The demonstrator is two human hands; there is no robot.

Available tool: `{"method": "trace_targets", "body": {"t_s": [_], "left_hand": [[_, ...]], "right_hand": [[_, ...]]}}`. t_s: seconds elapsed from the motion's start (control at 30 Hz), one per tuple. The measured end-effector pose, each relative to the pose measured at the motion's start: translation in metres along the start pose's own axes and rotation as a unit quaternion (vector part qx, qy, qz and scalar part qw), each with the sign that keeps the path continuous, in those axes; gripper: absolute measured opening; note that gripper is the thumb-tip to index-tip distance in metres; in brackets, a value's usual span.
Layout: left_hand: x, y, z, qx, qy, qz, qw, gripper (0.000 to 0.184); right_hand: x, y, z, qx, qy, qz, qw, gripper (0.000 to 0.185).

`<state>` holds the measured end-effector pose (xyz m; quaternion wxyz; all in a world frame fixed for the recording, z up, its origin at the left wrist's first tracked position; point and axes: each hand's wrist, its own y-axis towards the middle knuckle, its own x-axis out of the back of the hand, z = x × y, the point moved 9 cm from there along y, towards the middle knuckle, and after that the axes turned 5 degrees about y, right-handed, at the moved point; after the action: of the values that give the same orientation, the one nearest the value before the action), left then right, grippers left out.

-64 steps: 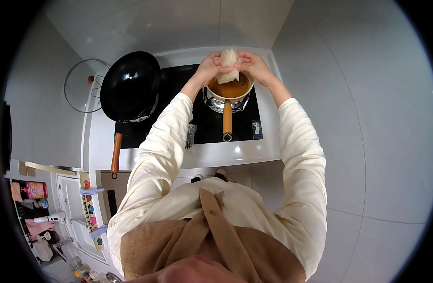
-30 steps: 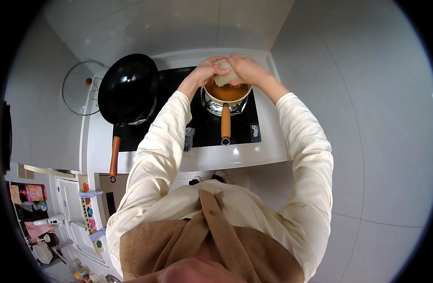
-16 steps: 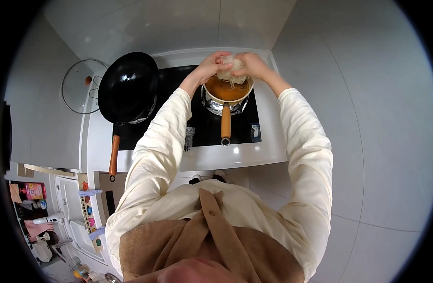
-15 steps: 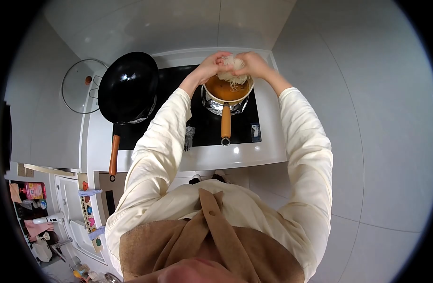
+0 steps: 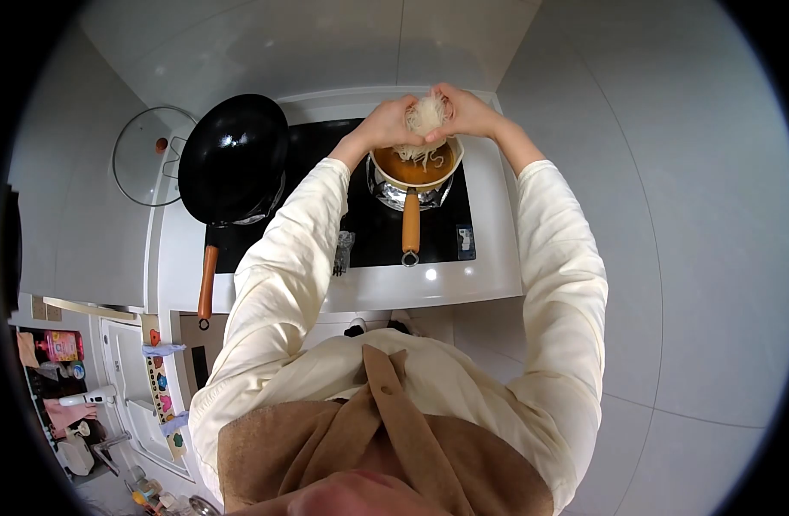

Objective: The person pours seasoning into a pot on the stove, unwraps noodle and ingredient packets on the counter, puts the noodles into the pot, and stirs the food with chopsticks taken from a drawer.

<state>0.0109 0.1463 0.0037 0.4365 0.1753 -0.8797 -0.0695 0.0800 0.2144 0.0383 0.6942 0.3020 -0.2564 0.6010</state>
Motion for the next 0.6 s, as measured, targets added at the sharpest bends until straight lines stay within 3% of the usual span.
{"method": "trace_targets", "body": {"t_s": [0.07, 0.37, 0.6], "left_hand": [[-0.004, 0.001, 0.005, -0.023, -0.006, -0.023, 0.999, 0.062], [-0.007, -0.003, -0.006, -0.047, 0.021, 0.021, 0.998, 0.042], [-0.015, 0.001, 0.001, -0.067, 0.115, 0.035, 0.991, 0.040]], "right_hand": [[0.002, -0.006, 0.026, 0.112, -0.044, -0.019, 0.993, 0.060], [-0.011, -0.005, 0.030, 0.141, -0.138, 0.007, 0.980, 0.041], [-0.018, 0.002, 0.027, 0.152, -0.204, 0.017, 0.967, 0.031]]}}
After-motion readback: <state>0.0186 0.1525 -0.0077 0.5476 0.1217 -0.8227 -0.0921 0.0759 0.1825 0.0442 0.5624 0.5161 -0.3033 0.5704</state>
